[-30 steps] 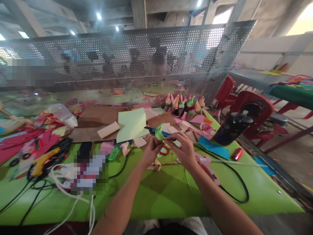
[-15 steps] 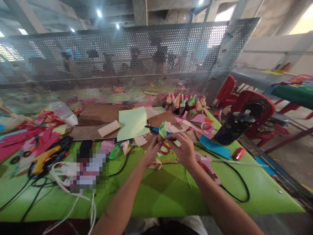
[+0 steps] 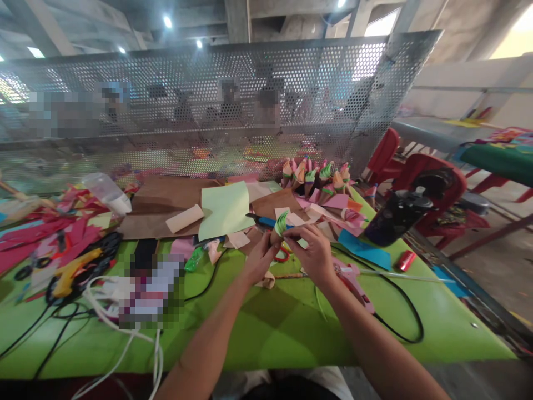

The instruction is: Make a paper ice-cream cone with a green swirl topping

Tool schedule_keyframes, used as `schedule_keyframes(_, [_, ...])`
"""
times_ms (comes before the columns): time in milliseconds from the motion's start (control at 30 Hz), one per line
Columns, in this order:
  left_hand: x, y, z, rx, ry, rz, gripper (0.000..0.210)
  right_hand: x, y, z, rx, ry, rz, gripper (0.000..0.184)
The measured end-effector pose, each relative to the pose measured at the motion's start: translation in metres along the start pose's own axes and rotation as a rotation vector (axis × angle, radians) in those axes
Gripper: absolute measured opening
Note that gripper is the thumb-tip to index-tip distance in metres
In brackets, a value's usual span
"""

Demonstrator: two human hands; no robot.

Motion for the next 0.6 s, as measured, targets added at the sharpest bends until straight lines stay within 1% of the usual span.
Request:
schedule_keyframes(67, [-0.0012,0.0005,-0.0003,0.011,0.008,0.022,0.045,-0.0003,0.0006,-0.0003,-0.003,-0.006,-0.001,0.013])
schedule_keyframes(167, [-0.0020,0.0004,0.0002,0.043,0.024,0.025,0.043,-0.0002,0.0015,-0.0009,-0.024,-0.023,0.002,0.013])
schedule_keyframes(300, [-0.0018,-0.0015,0.0034,0.094,0.001,0.042,0.043,0.0003,0.0022,-0.0024,-0.076,-0.085,0.026,0.015])
schedule_keyframes(400, [-0.0005,-0.0022,0.0044,0.125,-0.022,0.042,0.045,0.0008,0.0021,-0.0040,-0.127,-0.145,0.016,0.016])
schedule_keyframes(500, [0.0010,-0.0014,0.0011,0.123,-0.028,0.043,0.045,0.0020,0.0005,-0.0048,-0.175,-0.181,-0.011,0.016])
schedule_keyframes(600, [0.0015,0.0007,-0.0047,0.100,-0.048,0.059,0.044,0.0039,-0.0023,-0.0043,-0.187,-0.210,-0.030,0.014])
Point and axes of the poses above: each hand's wrist, its own y-axis towards the middle knuckle, its own x-axis out of the palm, z = x × y, the point moved 1 cm from there along y, towards the middle knuckle, and after that the axes turned 7 degrees about z, right-handed, at the moved point
